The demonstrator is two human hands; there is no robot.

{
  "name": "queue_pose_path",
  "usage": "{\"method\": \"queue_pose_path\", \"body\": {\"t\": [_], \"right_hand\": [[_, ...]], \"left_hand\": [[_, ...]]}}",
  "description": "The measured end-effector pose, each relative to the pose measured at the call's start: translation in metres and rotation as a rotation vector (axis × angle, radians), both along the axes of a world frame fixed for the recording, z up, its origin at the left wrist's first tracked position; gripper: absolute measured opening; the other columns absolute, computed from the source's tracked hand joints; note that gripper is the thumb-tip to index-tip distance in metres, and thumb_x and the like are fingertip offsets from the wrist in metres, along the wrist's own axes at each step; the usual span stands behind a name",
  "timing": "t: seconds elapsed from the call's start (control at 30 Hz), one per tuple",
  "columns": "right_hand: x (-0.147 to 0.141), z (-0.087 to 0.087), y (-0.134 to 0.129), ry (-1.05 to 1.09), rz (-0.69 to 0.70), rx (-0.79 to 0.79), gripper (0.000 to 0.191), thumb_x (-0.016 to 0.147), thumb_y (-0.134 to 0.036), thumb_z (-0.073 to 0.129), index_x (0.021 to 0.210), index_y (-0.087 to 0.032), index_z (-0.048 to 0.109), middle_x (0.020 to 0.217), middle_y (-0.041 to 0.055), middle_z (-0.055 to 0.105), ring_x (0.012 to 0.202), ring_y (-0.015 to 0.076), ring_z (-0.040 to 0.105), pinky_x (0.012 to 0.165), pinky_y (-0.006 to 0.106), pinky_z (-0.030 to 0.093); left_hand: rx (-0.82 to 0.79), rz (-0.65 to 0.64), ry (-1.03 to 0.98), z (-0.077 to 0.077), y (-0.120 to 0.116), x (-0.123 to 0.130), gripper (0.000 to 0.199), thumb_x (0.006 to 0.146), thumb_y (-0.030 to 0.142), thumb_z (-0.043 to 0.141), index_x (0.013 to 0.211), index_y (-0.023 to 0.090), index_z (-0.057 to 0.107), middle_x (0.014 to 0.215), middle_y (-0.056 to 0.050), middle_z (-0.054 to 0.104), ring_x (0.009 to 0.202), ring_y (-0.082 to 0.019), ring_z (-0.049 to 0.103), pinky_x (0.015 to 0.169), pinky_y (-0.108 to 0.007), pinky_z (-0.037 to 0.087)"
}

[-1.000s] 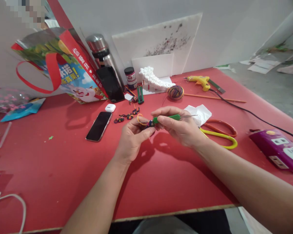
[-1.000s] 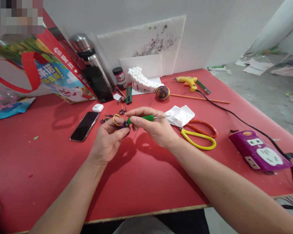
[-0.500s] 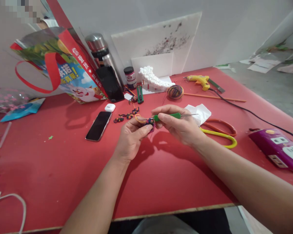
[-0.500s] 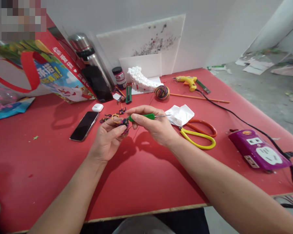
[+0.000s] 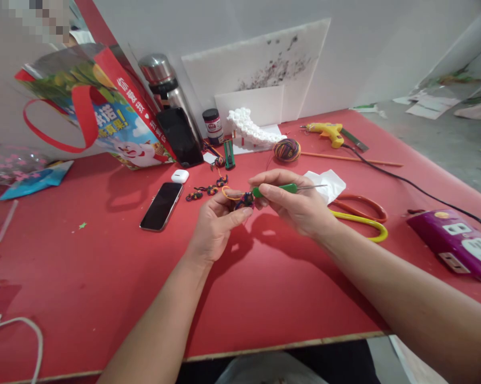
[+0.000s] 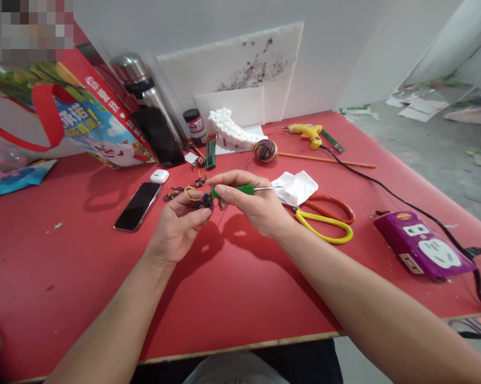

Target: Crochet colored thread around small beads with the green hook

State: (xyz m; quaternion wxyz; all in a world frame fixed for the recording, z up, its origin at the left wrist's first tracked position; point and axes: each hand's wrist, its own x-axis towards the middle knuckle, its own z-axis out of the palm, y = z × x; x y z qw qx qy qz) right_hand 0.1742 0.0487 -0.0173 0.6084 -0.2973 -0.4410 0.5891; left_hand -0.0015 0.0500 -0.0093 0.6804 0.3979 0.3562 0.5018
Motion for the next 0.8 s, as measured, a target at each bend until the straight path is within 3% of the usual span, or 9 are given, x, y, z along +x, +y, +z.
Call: {"method": "queue_pose_path", "body": {"t": [0.33, 0.53, 0.8], "right_hand": [[0.0001, 0.0002, -0.0006, -0.051, -0.016, 0.015, 0.031, 0.076, -0.047, 0.099, 0.092, -0.025, 0.086, 0.08, 0.0001, 0.075, 0.068, 0.0138, 0.063, 0.07, 0.033, 0.056], [0.0021, -0.0039, 0.0027, 0.025, -0.044, 0.007, 0.025, 0.077, -0.042, 0.099, 0.092, -0.026, 0.088, 0.074, -0.0016, 0.074, 0.065, 0.012, 0.062, 0.069, 0.031, 0.055], [0.0004, -0.0066, 0.0045, 0.036, 0.026, -0.02, 0.033, 0.076, -0.048, 0.099, 0.095, -0.025, 0.086, 0.081, 0.0001, 0.077, 0.071, 0.0144, 0.069, 0.072, 0.032, 0.06]], "left_hand": [[-0.016, 0.009, 0.019, -0.003, 0.0014, -0.0022, 0.034, 0.054, 0.017, 0.103, 0.077, 0.022, 0.079, 0.073, 0.003, 0.074, 0.066, -0.01, 0.065, 0.07, -0.025, 0.055], [-0.026, 0.043, 0.031, -0.0019, 0.0027, -0.0002, 0.031, 0.054, 0.021, 0.103, 0.075, 0.021, 0.08, 0.074, 0.002, 0.075, 0.06, -0.007, 0.056, 0.055, -0.02, 0.043], [0.07, 0.02, 0.04, -0.003, 0.0026, 0.0004, 0.032, 0.059, 0.022, 0.102, 0.08, 0.022, 0.078, 0.083, -0.001, 0.08, 0.074, -0.013, 0.069, 0.072, -0.027, 0.054]]}}
